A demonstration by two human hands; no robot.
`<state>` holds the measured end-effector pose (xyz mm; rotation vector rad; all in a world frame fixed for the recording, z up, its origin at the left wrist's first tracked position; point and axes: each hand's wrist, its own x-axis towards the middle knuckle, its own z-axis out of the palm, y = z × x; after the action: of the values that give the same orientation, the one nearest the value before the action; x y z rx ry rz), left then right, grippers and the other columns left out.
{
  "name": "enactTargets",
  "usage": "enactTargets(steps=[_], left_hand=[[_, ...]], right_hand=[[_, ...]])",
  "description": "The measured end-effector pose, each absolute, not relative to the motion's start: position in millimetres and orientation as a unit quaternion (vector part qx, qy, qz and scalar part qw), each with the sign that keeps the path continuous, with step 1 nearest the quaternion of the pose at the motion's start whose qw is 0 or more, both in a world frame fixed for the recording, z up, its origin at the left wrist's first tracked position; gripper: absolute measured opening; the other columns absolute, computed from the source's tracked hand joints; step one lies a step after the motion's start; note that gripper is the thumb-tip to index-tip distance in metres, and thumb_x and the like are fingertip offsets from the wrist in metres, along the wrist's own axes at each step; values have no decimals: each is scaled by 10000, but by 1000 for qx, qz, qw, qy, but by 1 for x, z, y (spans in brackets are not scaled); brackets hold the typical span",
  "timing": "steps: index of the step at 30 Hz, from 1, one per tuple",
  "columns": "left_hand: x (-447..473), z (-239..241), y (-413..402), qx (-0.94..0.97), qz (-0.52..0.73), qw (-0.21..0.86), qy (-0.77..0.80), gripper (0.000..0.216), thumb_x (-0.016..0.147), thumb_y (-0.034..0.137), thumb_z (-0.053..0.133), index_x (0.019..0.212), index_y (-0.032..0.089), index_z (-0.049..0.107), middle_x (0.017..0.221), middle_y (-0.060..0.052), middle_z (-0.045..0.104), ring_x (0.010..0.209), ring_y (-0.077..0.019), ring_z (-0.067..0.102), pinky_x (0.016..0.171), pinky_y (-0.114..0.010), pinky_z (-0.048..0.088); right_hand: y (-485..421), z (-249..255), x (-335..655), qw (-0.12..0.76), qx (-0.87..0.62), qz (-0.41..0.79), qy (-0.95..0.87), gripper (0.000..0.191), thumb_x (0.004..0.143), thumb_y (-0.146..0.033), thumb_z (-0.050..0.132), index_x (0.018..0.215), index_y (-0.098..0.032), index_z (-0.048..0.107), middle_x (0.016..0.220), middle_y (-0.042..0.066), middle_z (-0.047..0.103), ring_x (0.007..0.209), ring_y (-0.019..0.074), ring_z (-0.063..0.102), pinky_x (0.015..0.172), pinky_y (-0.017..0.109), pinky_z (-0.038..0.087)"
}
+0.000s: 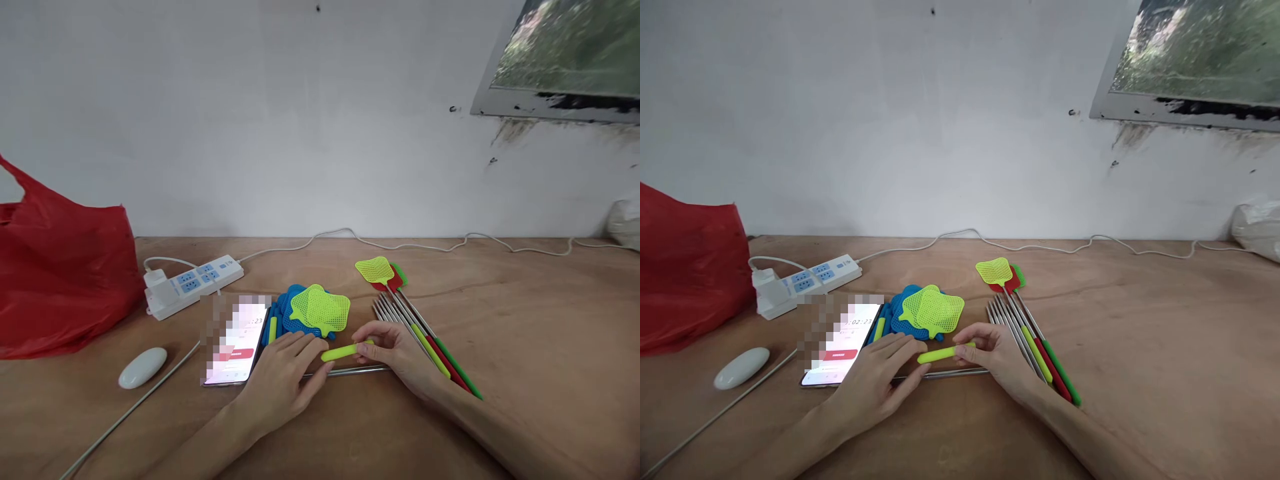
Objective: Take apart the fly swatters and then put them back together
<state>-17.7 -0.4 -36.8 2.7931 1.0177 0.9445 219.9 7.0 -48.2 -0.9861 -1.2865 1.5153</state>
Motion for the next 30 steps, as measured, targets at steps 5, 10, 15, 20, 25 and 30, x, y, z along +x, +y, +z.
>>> enactTargets(steps=[5,10,15,20,25,30], left_hand=[[-17,-35,1,898,287,-34,333,112,966,177,457,893,192,540,784,-21,639,690,-196,589,619,-296,406],[-30,-21,8,848,312,-165,396,216,932,196,455,726,192,521,630,-8,570,573,-174,540,559,-289,350],[-40,-14,8,786,276,-267,485,265,890,247,492,633,201,539,515,5,528,491,-177,527,514,-295,260],[-37,-19,7,800,138,-182,555,222,805,267,517,599,204,572,537,-28,606,506,-218,590,506,-290,177],[-32,-20,7,801,43,-79,591,338,868,369,489,598,198,600,578,-53,638,572,-244,637,522,-300,163],[-31,-18,8,797,38,-63,599,421,926,422,452,596,196,581,574,-51,623,586,-234,628,531,-307,155]], right_hand=[[9,-49,217,464,-400,593,-522,327,742,-458,829,934,-211,734,832,13,719,739,142,680,722,274,565],[11,-50,216,463,-427,572,-526,374,805,-545,741,955,-203,712,867,33,709,727,135,640,678,271,541],[12,-53,216,445,-412,559,-565,388,845,-571,686,866,-183,698,843,48,692,732,145,620,668,285,524],[12,-55,216,438,-403,548,-588,378,872,-551,658,832,-177,692,797,34,667,711,141,608,659,281,513],[8,-57,214,416,-404,520,-628,271,901,-449,645,822,-190,670,784,20,654,735,148,596,665,274,486],[2,-52,216,368,-417,416,-720,72,874,-259,653,839,-199,673,776,7,653,684,138,569,604,255,441]])
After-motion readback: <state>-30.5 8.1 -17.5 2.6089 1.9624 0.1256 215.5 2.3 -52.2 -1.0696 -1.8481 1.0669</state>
